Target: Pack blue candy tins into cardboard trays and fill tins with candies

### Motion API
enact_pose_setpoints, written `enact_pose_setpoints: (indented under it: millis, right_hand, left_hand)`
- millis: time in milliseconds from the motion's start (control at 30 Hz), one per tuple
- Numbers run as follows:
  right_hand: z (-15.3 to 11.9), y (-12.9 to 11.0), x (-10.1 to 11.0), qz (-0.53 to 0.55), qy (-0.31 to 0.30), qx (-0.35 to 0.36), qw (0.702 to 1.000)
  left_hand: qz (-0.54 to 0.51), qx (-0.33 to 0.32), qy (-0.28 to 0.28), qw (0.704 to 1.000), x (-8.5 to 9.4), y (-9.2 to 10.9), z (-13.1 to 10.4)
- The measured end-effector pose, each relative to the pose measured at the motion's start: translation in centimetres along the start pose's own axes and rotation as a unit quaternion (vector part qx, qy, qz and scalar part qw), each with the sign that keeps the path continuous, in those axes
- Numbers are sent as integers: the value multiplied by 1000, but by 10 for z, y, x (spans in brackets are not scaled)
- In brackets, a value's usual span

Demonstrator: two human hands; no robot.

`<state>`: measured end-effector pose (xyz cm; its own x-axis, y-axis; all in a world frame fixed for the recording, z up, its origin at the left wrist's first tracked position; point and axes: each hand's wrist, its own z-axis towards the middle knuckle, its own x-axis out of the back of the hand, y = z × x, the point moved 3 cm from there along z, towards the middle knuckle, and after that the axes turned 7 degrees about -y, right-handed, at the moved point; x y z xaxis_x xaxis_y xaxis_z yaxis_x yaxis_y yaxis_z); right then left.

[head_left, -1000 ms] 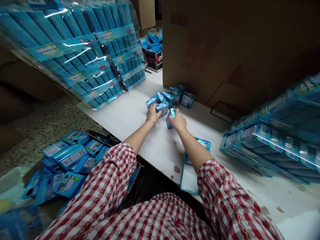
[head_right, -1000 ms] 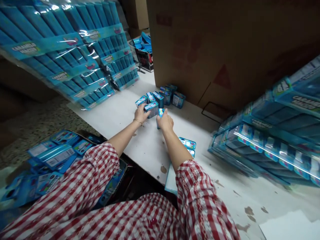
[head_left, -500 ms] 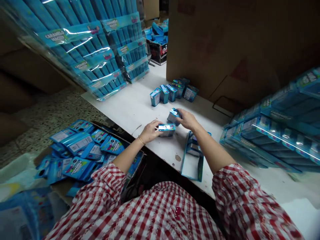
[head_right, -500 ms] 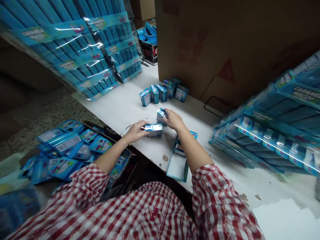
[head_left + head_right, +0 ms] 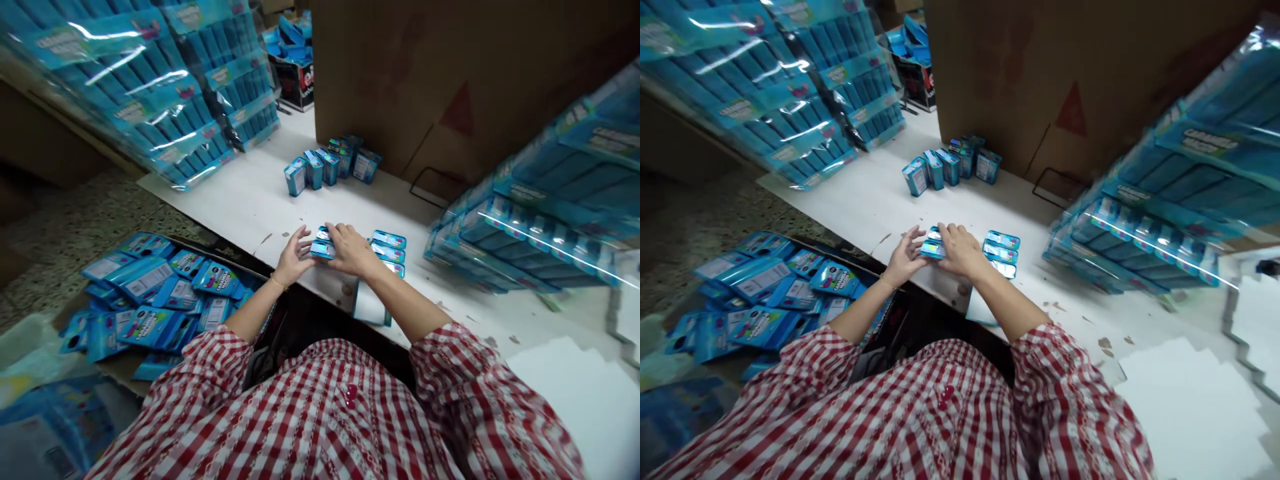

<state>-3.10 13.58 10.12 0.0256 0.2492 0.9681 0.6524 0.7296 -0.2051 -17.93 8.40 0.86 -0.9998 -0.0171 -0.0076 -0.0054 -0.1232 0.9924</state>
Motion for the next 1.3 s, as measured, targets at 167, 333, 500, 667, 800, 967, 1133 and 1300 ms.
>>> enact_pose_setpoints:
  millis: [167, 333, 500, 667, 800, 967, 1133, 1300]
  right_hand:
    - [-110, 1, 20, 65, 115, -4, 991]
    - [-174, 24, -2, 34, 136, -22, 990]
    - [-164, 38, -29, -24, 122, -15, 992]
    - [-155, 33, -25, -59, 75, -34, 995]
    - [-150, 24, -29, -85, 44, -31, 995]
    - [-139, 33, -42, -121, 86, -43, 988]
    - [-136, 45, -48, -97, 72, -5, 993]
    - [-138, 47, -52, -73, 101, -6, 992]
  left_hand:
    - [51, -21, -30, 998, -50, 8, -55]
    - [190, -6, -83, 978, -108, -2, -72]
    - [209, -18, -110, 972, -124, -11, -72]
    - [211, -11, -113, 971, -120, -8, -76]
    - [204, -2, -128, 971, -121, -4, -79]
    - [163, 48, -103, 980, -98, -5, -49]
    - [242, 15, 143, 960, -19, 7, 55]
    - [325, 65, 268, 905, 63, 16, 157]
